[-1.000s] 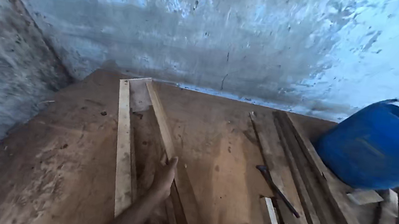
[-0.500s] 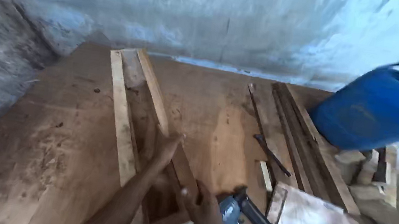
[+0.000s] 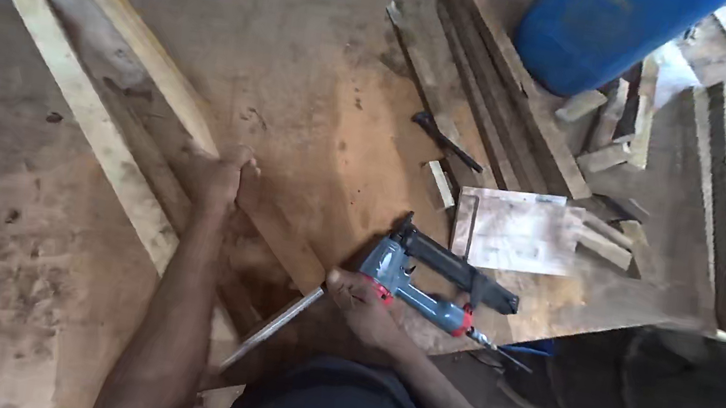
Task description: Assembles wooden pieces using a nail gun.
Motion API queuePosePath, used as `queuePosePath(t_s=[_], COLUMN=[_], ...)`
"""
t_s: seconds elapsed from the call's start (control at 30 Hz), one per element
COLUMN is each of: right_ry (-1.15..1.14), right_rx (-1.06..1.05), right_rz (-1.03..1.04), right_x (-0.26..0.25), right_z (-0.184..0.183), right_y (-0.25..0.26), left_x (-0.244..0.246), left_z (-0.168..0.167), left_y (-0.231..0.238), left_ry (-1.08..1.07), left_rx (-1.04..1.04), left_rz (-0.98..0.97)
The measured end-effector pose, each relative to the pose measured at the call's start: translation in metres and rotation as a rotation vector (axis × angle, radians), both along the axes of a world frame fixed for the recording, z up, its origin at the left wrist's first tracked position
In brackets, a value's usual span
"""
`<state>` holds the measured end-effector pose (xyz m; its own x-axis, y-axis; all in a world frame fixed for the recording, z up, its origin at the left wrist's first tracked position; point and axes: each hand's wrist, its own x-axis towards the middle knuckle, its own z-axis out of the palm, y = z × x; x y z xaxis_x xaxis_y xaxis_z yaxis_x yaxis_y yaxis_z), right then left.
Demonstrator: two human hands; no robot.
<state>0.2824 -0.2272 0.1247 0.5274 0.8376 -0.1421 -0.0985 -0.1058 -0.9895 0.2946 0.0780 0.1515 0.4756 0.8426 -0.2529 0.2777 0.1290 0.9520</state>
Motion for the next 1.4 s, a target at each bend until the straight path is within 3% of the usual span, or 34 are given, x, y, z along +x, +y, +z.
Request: queuePosePath(t_s=[0.2,0.47,0.93,1.03,1.1,1.2,1.27,1.4], right_ry=[0.078,0.333,0.420,0.232,0.003,-0.427,-0.498,-0.617], right_rx=[-0.010,-0.047,-0.004,0.009,-0.121,-0.630,-0.927,-1.116], right_rz=[0.120,0.379,0.413,0.245,-0.001,-0.257,-0.231,-0.162], right_x=[0.009,0.051,0.056,0.052,0.049,0.048,0.043,0.044], right_z=[-0.003,-0.019,-0.027,-0.027,-0.035,-0.079,-0.110,-0.147], right_y=[0.002,0.011,0.017,0.000,-0.035,-0.106,-0.132,-0.106], left_x=[-0.005,-0.003,-0.003,-0.005,-0.005,-0.005,-0.005,-0.004], left_z=[-0.004,-0.002,-0.008,-0.006,-0.004,0.003,0.004,0.002], left_y=[0.002,-0.001,0.004,0.001,0.000,-0.004,-0.004,-0.001], left_ry=[-0.104,-0.028,0.046,-0.002,-0.013,0.015,0.027,0.000], left_rx=[-0.103,-0.099,-0.131,-0.092,-0.093,-0.077,-0.080,-0.037], left_rz=[0.001,0.050,0.037,0.026,0.031,0.034,0.041,0.007])
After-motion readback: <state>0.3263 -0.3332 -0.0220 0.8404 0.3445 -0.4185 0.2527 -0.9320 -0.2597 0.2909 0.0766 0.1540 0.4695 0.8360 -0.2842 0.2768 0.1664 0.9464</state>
